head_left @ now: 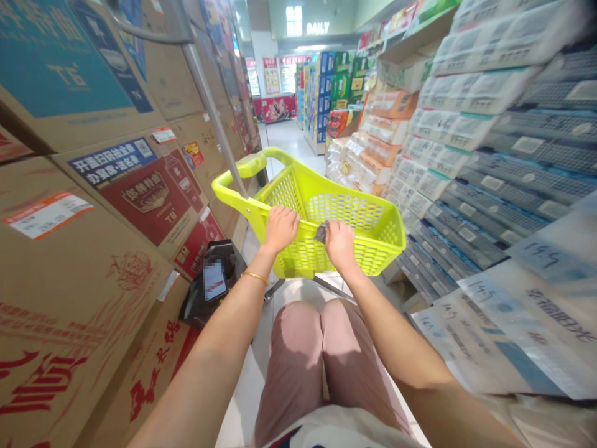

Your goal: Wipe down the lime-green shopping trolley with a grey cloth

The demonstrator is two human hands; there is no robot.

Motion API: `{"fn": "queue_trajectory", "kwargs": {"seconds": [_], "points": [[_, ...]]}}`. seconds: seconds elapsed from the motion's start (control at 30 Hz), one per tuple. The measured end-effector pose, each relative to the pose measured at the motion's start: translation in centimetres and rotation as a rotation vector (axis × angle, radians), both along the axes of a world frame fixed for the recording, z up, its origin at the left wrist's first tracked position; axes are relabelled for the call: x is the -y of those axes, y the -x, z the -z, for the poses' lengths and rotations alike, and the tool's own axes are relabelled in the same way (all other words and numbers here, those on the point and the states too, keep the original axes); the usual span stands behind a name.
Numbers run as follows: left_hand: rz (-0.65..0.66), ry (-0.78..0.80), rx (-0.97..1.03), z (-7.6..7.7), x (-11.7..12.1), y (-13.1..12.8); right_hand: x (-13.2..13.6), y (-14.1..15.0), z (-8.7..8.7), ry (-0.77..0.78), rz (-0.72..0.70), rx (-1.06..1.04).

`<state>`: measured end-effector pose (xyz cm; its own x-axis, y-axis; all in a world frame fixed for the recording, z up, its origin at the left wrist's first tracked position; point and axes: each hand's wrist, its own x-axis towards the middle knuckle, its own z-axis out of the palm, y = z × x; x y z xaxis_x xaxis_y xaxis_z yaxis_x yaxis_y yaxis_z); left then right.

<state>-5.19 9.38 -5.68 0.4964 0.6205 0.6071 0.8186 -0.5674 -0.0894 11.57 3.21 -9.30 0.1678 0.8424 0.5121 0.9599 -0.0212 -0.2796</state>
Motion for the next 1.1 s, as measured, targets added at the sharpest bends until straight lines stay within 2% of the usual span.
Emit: {"fn": "queue_trajectory", "kwargs": {"seconds": [0.17, 0.23, 0.3, 0.37, 0.47, 0.6, 0.73, 0.9, 1.0, 1.1], "points": [[-0.039, -0.044, 0.039, 0.0, 0.0, -1.1, -0.9, 0.2, -0.1, -0.011, -0.009, -0.027], [0.002, -0.064, 0.03, 0.4, 0.1, -2.2, -1.2, 0.4, 0.0, -0.017, -0.001, -0.037], [0.054, -0.016, -0.006, 1.1, 0.3, -3.6, -1.5, 0.7, -0.1, -0.018, 0.005, -0.038], [0.004, 0.037, 0.024, 1.9, 0.3, -4.9, -1.8, 1.0, -0.2, -0.012, 0.012, -0.032], [-0.084, 0.018, 0.13, 2.9, 0.0, -6.1, -2.2, 1.3, -0.3, -0.004, 0.02, -0.018], [-0.045, -0.035, 0.207, 3.6, -0.5, -6.2, -2.7, 0.9, -0.1, -0.024, -0.009, 0.029], [-0.018, -0.086, 0.244, 3.9, -0.7, -6.0, -2.2, -0.6, 0.5, -0.043, -0.052, 0.075], [-0.017, -0.117, 0.245, 4.3, -0.7, -6.4, -1.2, -2.7, 1.7, -0.09, -0.005, 0.097], [-0.032, -0.115, 0.276, 4.4, -0.6, -6.7, -1.4, -2.5, 1.7, -0.102, 0.053, 0.066], [-0.017, -0.105, 0.284, 4.5, -0.8, -6.9, -2.2, -1.1, 1.0, -0.091, 0.091, 0.016]]}}
